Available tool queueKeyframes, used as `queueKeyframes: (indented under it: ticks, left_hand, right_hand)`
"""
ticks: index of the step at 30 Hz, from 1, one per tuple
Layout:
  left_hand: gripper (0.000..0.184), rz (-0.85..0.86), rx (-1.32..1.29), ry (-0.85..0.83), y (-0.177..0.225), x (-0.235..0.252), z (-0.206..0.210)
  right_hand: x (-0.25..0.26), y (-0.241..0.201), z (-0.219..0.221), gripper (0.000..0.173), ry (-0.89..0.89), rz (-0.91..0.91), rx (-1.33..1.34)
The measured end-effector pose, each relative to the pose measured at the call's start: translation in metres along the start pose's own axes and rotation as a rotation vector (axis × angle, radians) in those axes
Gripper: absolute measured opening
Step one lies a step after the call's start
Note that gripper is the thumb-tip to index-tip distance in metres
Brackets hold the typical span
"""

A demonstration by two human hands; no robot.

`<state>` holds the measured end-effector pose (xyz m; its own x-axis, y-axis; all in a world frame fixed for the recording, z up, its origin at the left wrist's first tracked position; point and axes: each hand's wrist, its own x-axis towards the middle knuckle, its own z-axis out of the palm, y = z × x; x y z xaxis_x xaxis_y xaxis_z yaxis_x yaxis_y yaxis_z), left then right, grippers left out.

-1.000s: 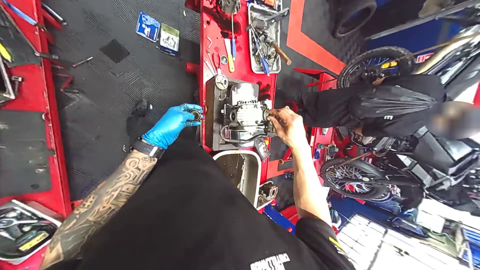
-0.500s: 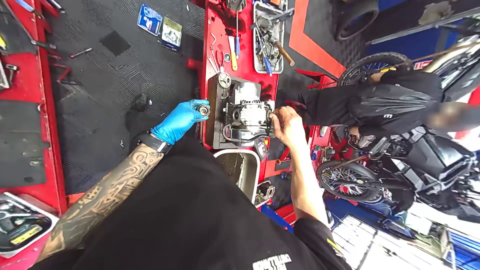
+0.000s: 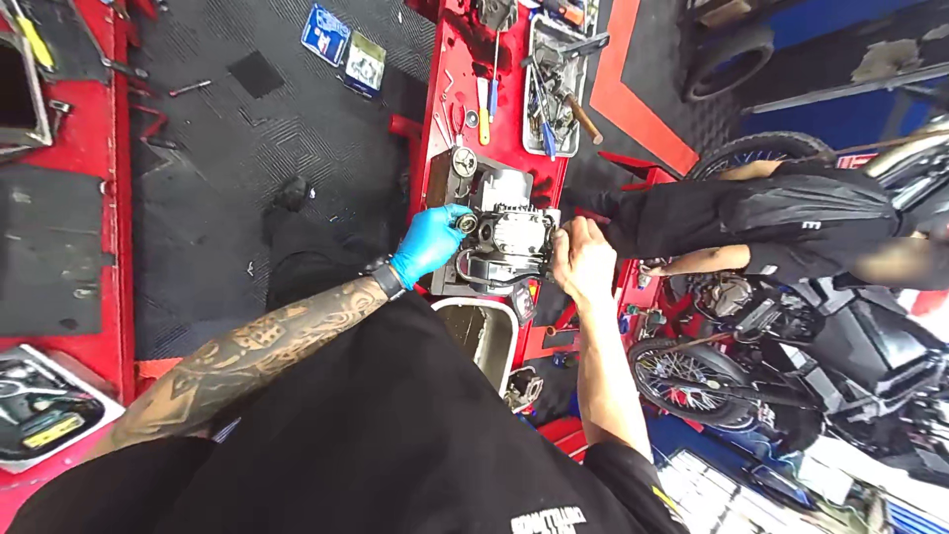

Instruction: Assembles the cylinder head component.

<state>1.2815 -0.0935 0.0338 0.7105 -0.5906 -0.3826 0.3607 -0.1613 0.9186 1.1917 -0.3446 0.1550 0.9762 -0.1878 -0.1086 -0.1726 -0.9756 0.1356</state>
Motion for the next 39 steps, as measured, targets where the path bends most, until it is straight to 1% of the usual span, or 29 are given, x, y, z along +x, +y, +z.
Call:
queueKeyframes:
  ticks: [2,4,6,10,11,13,17,20,22,28,35,39]
  left_hand:
    - [0.037,0.082,0.146,0.099,-0.002,-0.004,0.014]
    - [0.042,0.096,0.233,0.104,0.001,-0.009,0.022]
    - [0.045,0.111,0.298,0.072,0.003,-0.015,0.026]
    - [0.048,0.137,0.368,0.001,0.005,-0.021,0.03]
    - [0.048,0.135,0.367,-0.004,0.006,-0.021,0.031]
    - [0.046,0.127,0.337,-0.002,0.007,-0.02,0.03]
    - [0.04,0.112,0.249,0.05,0.007,-0.017,0.031]
    - [0.035,0.109,0.214,0.098,0.003,-0.012,0.031]
    - [0.032,0.077,0.208,0.109,0.006,-0.01,0.029]
    - [0.032,-0.031,0.162,0.084,0.014,0.0,0.021]
    - [0.027,-0.118,-0.006,-0.072,0.015,0.006,0.01]
    - [0.022,-0.165,-0.001,-0.033,0.021,0.006,0.014]
  right_hand:
    - [-0.003,0.002,0.002,0.04,0.006,-0.103,-0.002]
    - [-0.003,0.002,0.004,0.04,0.006,-0.142,-0.017]
    - [-0.003,-0.001,0.006,0.044,-0.008,-0.095,-0.042]
    - [-0.001,-0.014,0.005,0.053,-0.035,0.123,-0.025]
    - [-0.001,-0.014,0.003,0.056,-0.047,0.146,-0.016]
    - [-0.001,-0.011,0.0,0.056,-0.043,0.13,-0.006]
    - [-0.004,0.003,-0.001,0.039,-0.027,-0.068,0.063]
    - [-0.004,0.006,0.0,0.037,-0.033,-0.141,0.061]
    - [-0.003,0.006,0.001,0.037,-0.029,-0.162,0.04]
    - [-0.001,0.008,0.005,0.039,-0.024,-0.177,0.011]
    - [0.0,0.003,0.008,0.043,-0.016,-0.122,0.0]
    - [0.0,0.0,0.01,0.047,-0.003,-0.054,0.024]
